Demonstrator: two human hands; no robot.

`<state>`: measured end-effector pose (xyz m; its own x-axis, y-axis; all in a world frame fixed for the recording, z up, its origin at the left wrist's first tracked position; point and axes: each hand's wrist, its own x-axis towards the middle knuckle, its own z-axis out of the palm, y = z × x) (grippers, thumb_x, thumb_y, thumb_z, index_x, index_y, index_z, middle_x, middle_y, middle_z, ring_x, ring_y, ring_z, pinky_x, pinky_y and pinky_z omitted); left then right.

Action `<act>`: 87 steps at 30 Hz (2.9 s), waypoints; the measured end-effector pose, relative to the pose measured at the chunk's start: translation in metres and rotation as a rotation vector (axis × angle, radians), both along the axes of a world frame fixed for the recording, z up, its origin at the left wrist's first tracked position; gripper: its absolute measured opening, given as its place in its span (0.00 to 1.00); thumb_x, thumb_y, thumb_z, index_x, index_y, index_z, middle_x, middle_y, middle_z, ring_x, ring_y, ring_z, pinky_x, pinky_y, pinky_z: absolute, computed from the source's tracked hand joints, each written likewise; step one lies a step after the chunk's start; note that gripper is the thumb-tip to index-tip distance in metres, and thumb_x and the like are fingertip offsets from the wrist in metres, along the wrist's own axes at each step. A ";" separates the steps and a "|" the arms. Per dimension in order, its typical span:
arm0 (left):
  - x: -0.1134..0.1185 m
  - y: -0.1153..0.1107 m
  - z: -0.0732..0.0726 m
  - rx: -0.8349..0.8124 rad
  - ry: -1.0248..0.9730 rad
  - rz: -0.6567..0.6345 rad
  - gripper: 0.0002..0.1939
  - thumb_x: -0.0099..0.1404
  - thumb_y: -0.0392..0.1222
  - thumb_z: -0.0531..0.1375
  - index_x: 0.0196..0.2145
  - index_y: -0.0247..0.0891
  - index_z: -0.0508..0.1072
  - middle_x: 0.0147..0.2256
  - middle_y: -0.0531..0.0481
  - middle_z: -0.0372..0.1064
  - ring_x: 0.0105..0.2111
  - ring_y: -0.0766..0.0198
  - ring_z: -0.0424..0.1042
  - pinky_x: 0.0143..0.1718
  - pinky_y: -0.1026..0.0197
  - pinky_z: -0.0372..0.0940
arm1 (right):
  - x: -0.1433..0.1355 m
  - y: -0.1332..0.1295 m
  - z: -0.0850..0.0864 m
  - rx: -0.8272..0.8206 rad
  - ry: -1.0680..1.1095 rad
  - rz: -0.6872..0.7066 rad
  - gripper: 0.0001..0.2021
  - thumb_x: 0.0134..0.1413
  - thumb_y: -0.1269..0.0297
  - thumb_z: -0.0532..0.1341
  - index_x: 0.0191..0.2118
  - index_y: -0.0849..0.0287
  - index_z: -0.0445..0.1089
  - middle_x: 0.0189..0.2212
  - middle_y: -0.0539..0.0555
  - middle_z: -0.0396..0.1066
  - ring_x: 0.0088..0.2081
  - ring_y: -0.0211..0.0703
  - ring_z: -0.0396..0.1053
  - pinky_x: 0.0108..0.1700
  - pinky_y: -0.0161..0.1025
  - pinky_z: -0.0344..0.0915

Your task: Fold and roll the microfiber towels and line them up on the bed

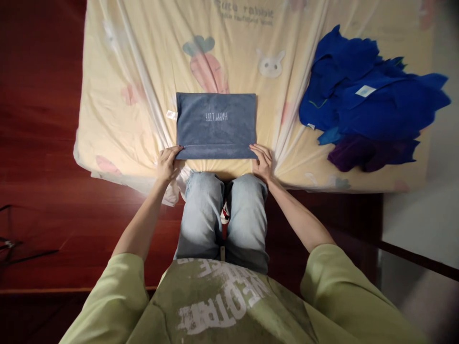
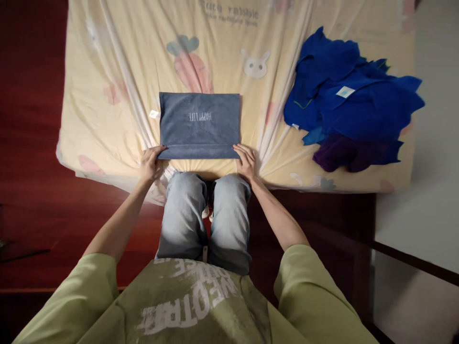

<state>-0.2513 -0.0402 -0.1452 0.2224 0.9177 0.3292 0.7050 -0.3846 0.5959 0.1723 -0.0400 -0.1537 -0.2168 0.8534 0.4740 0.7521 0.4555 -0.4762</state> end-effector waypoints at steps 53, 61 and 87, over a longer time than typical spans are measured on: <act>-0.001 -0.003 -0.017 0.038 -0.044 0.115 0.19 0.77 0.56 0.52 0.51 0.43 0.77 0.57 0.37 0.72 0.66 0.45 0.65 0.65 0.34 0.55 | 0.000 -0.001 -0.003 -0.130 -0.055 -0.188 0.14 0.70 0.54 0.57 0.49 0.51 0.78 0.55 0.61 0.76 0.62 0.58 0.70 0.66 0.62 0.62; 0.004 0.000 0.003 0.010 -0.026 0.014 0.22 0.74 0.47 0.52 0.60 0.42 0.73 0.60 0.39 0.72 0.65 0.48 0.66 0.65 0.39 0.60 | -0.004 0.005 0.005 -0.128 -0.088 -0.047 0.19 0.69 0.63 0.51 0.56 0.55 0.76 0.55 0.59 0.78 0.65 0.55 0.70 0.67 0.64 0.59; 0.001 0.004 0.004 0.005 -0.056 0.047 0.20 0.71 0.49 0.55 0.57 0.43 0.72 0.60 0.39 0.71 0.63 0.46 0.66 0.64 0.37 0.61 | 0.000 0.004 0.003 -0.125 -0.037 -0.009 0.24 0.69 0.54 0.52 0.62 0.57 0.71 0.59 0.61 0.74 0.63 0.57 0.69 0.66 0.59 0.65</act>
<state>-0.2500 -0.0365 -0.1415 0.1607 0.9250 0.3444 0.6878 -0.3552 0.6330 0.1725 -0.0360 -0.1510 -0.2236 0.9073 0.3560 0.7741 0.3873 -0.5008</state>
